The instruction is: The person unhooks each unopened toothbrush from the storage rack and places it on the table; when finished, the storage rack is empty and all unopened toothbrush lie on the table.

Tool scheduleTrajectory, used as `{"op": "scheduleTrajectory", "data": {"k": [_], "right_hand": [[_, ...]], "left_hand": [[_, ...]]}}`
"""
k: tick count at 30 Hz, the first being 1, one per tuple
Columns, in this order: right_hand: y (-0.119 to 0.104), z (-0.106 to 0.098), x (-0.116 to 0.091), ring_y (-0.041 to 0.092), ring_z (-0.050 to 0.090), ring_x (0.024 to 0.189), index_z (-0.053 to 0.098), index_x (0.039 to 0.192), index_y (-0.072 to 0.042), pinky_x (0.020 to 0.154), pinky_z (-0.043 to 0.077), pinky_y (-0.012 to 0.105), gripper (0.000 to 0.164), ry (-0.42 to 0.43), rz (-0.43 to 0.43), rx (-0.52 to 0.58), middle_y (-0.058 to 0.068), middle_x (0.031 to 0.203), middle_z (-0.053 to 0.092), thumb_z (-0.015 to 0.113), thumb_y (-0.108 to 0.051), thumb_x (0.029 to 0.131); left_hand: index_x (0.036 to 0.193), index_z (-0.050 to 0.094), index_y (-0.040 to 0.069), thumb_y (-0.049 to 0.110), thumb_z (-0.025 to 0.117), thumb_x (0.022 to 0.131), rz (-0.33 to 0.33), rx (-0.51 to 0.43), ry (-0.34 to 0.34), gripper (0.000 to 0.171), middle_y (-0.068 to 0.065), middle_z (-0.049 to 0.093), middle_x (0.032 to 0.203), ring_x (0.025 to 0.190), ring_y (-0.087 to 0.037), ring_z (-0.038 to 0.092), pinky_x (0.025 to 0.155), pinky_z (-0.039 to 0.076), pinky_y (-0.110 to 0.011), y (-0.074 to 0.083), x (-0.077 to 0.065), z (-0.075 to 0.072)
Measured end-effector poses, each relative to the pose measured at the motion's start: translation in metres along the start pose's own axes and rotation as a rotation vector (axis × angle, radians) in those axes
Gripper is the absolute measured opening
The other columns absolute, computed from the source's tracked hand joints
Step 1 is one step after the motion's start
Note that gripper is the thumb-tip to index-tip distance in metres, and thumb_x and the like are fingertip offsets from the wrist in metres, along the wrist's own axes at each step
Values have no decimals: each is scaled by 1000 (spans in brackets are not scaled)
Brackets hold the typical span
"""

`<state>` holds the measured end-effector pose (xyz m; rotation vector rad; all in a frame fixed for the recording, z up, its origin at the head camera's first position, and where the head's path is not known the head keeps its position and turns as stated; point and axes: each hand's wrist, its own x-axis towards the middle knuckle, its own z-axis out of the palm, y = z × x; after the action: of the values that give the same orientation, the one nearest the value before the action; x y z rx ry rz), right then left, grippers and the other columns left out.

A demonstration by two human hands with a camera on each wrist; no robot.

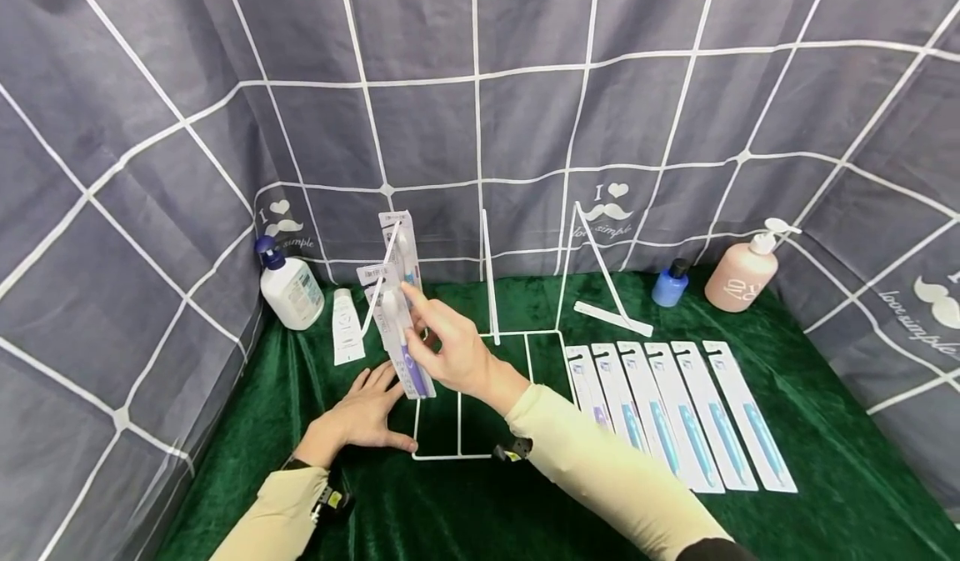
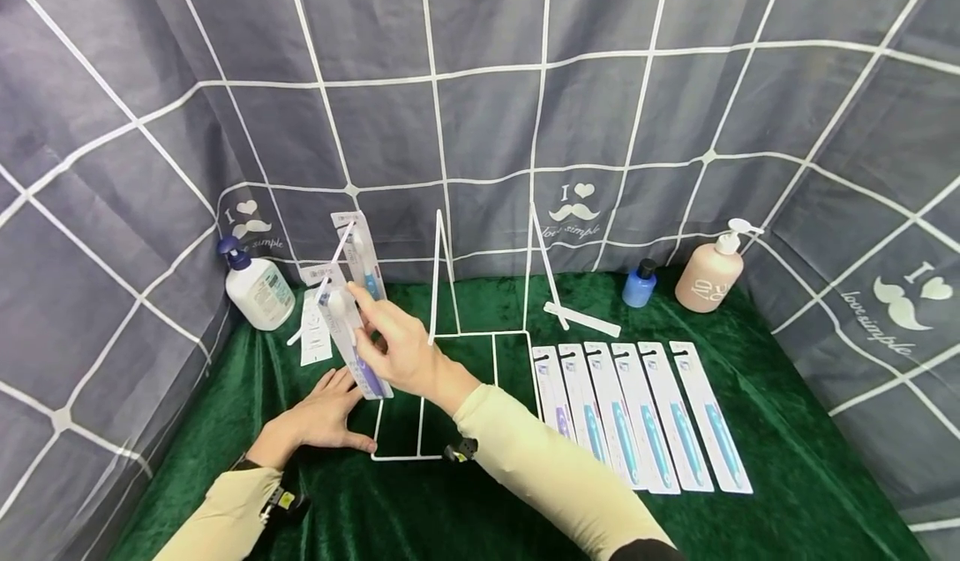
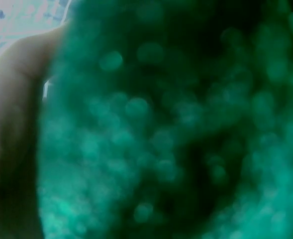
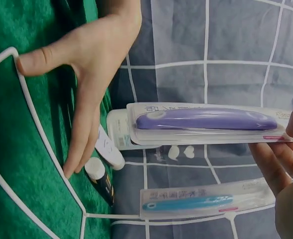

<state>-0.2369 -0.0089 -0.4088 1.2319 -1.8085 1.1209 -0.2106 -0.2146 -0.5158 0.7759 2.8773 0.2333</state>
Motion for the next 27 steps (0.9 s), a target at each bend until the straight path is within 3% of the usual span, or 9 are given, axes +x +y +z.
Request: {"op": "scheduleTrajectory", "data": {"k": [8,14,18,21,23,27], "right_hand": [[-18,-1,-8,5,54,72,38,136,3,60,43,8,57,-4,-16,-5,2,85,56,58,-3,82],[-32,-3,-11,4,52,68,40,134,4,58,44,8,55,-10,-30,3,2,83,55,58,-3,82],[-42,-4,-13,5,53,67,41,133,5,58,43,6,55,-6,-47,16,2,81,55,58,-1,81],[-50,-5,-14,5,54,67,41,132,6,60,42,5,54,-13,-62,30,2,80,54,58,-1,81],[-56,-5,-14,5,53,66,41,132,6,60,42,5,53,-23,-68,41,2,80,54,57,-2,81],[-64,-6,-16,6,52,66,41,131,7,62,41,4,53,-34,-77,63,3,82,54,57,-2,82]], "left_hand": [[145,25,27,83,57,53,-8,-38,-4,112,-8,15,152,139,-31,11,106,11,-59,1,-3,1],[146,21,23,84,56,52,-8,-59,17,117,-7,15,152,138,-31,11,105,11,-59,1,-3,2],[146,18,28,83,58,52,20,-76,43,117,2,12,154,139,-26,8,107,7,-57,0,-2,3],[145,24,30,80,59,56,69,-51,69,108,6,21,151,138,-21,15,106,8,-56,-1,-2,3],[140,35,28,74,61,63,93,-44,91,94,5,35,145,134,-19,26,104,12,-56,-1,-4,2],[129,48,20,64,60,71,105,-63,127,74,3,50,133,124,-17,40,101,21,-53,-2,-6,-1]]}}
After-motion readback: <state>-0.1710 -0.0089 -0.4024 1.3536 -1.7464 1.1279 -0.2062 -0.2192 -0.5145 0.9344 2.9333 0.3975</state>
